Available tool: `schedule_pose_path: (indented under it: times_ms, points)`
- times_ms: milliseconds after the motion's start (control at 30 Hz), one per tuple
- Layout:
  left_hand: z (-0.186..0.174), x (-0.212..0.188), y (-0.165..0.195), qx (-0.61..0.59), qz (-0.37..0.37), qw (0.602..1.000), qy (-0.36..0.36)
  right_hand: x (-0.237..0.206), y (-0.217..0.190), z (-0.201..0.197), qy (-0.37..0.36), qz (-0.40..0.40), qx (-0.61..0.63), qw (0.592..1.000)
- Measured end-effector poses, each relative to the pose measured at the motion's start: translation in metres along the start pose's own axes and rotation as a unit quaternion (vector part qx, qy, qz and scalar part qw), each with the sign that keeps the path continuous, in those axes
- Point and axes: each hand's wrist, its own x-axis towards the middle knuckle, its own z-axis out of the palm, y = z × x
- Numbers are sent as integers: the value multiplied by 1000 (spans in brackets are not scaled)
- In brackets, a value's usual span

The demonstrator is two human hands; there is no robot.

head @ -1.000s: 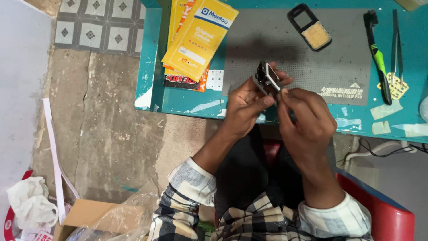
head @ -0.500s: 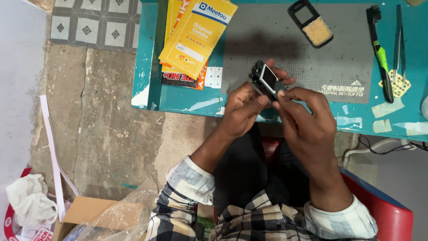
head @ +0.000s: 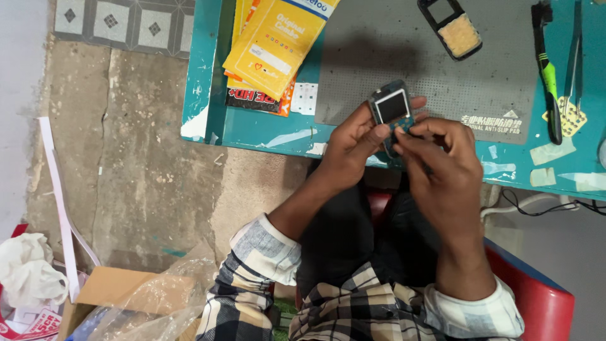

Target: The person assembles a mobile phone by inserting the motherboard into the chassis, attaching the keypad, and snapping the back cover into place. The person then presses the buttons to test the device.

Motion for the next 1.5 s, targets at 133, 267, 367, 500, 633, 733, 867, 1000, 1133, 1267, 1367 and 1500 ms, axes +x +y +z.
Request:
schedule_pose_path:
  times_ms: [133,267,367,500,633,733,867,1000,1133,1267,1367,1500]
  points:
    - [0,-6,-3,77,6,997,-20,9,11,-11,43,30,63,997]
    - [0,-7,-6,181,-17,983,-13,19,22,-16,61,97,158,981]
    - [-1,-6,-3,207,-31,978,-26,24,29,-17,21,94,210,973]
    - [0,-6,2,206,-38,976,-54,25,37,-16,24,123,295,947]
    - [2,-6,-2,129,-91,985,-65,26,39,-12,42,170,297,939]
    - [3,-2,-7,60,-69,993,-69,28,36,-10,27,213,348,913]
    - [0,2,-3,5,-62,998,-13,20,37,-18,74,204,258,942]
    - [0,8,4,-77,-40,995,42,12,57,-39,159,153,156,963]
    - [3,11,9,-113,-50,989,79,14,79,-59,142,92,-52,984]
    - [2,13,12,-148,-63,984,71,38,88,-57,56,25,-102,993]
    - [0,14,11,-164,-58,983,66,63,90,-47,31,-29,-120,992]
    - [1,16,6,-144,-33,983,105,87,97,-31,11,-122,-230,965]
